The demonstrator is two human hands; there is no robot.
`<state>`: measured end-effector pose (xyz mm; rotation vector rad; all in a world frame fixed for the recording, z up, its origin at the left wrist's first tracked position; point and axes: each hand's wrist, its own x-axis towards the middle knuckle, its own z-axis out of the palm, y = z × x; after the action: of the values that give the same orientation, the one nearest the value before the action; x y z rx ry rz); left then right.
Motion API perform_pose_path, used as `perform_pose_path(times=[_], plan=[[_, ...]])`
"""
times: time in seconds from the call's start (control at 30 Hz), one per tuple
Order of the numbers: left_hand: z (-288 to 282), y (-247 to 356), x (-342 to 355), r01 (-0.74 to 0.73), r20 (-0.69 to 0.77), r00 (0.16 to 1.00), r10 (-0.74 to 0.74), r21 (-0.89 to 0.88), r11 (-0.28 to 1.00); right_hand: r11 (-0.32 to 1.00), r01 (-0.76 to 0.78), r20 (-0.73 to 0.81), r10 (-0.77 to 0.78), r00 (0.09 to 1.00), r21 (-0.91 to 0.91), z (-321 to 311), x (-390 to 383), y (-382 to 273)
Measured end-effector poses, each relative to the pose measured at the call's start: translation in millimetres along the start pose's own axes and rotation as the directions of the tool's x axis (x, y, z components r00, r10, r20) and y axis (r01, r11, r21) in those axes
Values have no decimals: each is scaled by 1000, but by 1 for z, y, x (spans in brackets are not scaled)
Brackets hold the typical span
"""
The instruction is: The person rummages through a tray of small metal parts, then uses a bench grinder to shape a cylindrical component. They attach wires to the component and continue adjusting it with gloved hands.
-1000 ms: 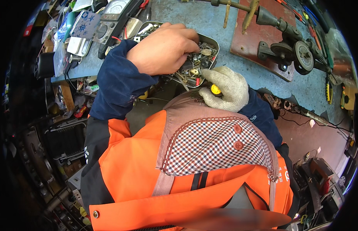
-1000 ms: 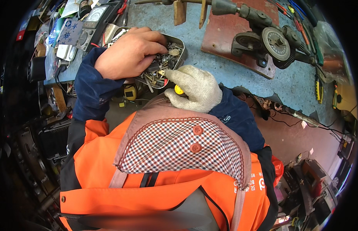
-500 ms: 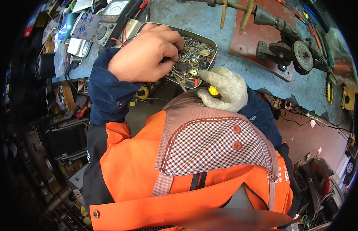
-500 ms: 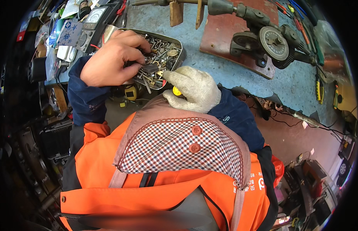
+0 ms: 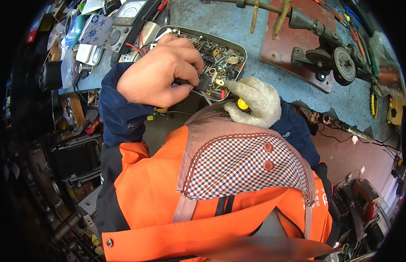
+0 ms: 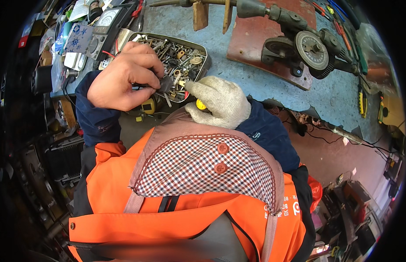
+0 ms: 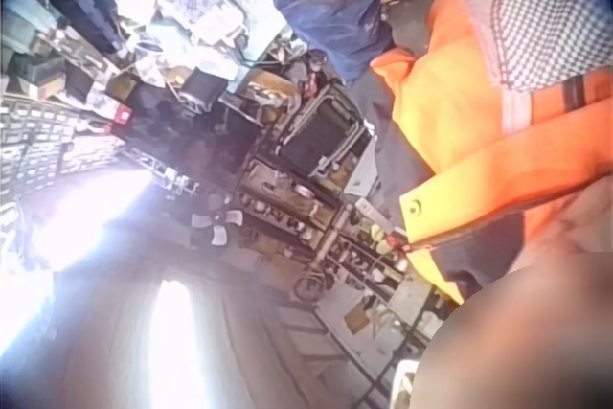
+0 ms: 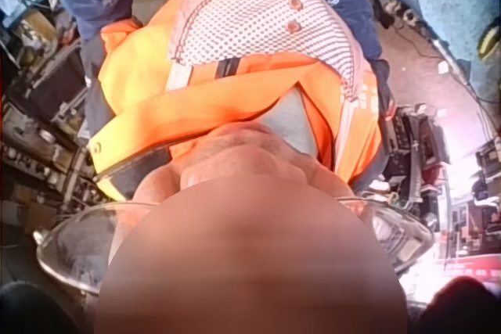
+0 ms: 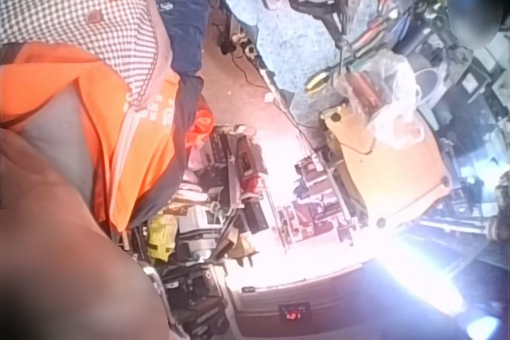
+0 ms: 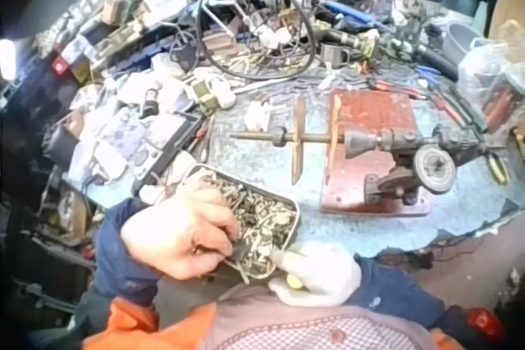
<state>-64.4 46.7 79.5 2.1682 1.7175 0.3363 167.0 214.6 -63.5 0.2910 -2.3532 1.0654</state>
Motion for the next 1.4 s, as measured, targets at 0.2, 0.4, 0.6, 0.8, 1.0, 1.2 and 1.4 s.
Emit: perform_pose_path(times=[0.2, 0.4, 0.6, 0.8, 1.0, 1.2, 1.4], plan=[[5, -8, 3, 69, -145, 988, -61, 52, 996, 1000, -23, 13, 23, 1000, -12, 0, 0, -1], [24, -15, 22, 144, -192, 976, -100, 232, 962, 1000, -23, -2, 23, 1000, 2, 0, -2, -2], [36, -8, 26, 177, -166, 977, -135, 271, 946, 999, -35, 20, 35, 999, 15, -1, -1, -1], [28, -7, 11, 133, -94, 988, -122, 114, 985, 1000, -23, 10, 23, 1000, 17, 0, -1, -1], [22, -4, 6, 109, -78, 992, -102, 94, 990, 1000, -20, 16, 20, 1000, 6, 1, -1, 0], [16, -5, 7, 102, -104, 990, -97, 36, 994, 1000, -20, 43, 20, 999, 1, -2, 1, -1], [28, -21, 32, 262, -224, 953, -202, 282, 923, 999, -28, -9, 29, 1000, 31, 2, -2, 0]])
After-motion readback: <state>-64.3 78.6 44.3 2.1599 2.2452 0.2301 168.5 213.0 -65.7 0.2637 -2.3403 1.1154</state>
